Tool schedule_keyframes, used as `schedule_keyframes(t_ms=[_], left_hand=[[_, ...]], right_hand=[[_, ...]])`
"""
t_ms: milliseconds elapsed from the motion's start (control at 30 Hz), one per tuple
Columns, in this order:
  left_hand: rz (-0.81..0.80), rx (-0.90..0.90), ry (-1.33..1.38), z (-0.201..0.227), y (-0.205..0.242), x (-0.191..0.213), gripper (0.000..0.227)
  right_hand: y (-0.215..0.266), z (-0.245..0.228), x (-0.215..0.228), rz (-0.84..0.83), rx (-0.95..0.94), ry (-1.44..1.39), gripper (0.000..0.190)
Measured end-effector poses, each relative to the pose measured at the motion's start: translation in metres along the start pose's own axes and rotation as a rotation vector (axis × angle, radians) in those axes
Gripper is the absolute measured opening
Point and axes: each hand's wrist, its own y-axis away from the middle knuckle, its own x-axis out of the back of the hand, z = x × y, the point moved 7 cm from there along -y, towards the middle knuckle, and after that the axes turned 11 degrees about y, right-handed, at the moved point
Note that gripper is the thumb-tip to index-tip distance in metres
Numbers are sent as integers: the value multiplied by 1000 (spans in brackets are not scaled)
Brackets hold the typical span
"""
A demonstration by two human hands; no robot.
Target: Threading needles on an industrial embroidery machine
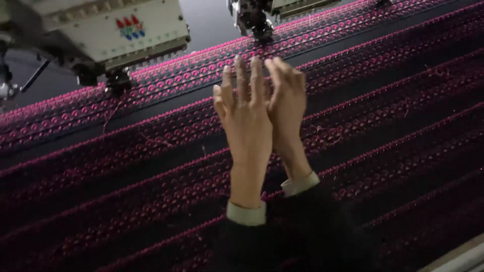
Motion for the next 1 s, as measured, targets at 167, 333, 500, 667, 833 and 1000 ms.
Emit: schedule_keyframes(t_ms=[167,333,500,667,833,1000], left_hand=[[77,-54,1,-71,28,38,52],[97,93,97,-146,42,71,42],[179,142,116,-235,54,61,48],[134,188,204,-262,41,55,36],[169,179,270,-259,35,72,29],[195,182,395,-261,32,79,16]], right_hand=[[29,-85,-18,-122,132,51,44],[38,-144,-70,-128,32,-171,32],[20,-161,-224,-277,-672,-1327,23],[-11,-155,-313,-273,-879,-1274,25],[-16,-194,-235,-291,-812,-1011,18],[-4,-186,-195,-239,-690,-810,14]])
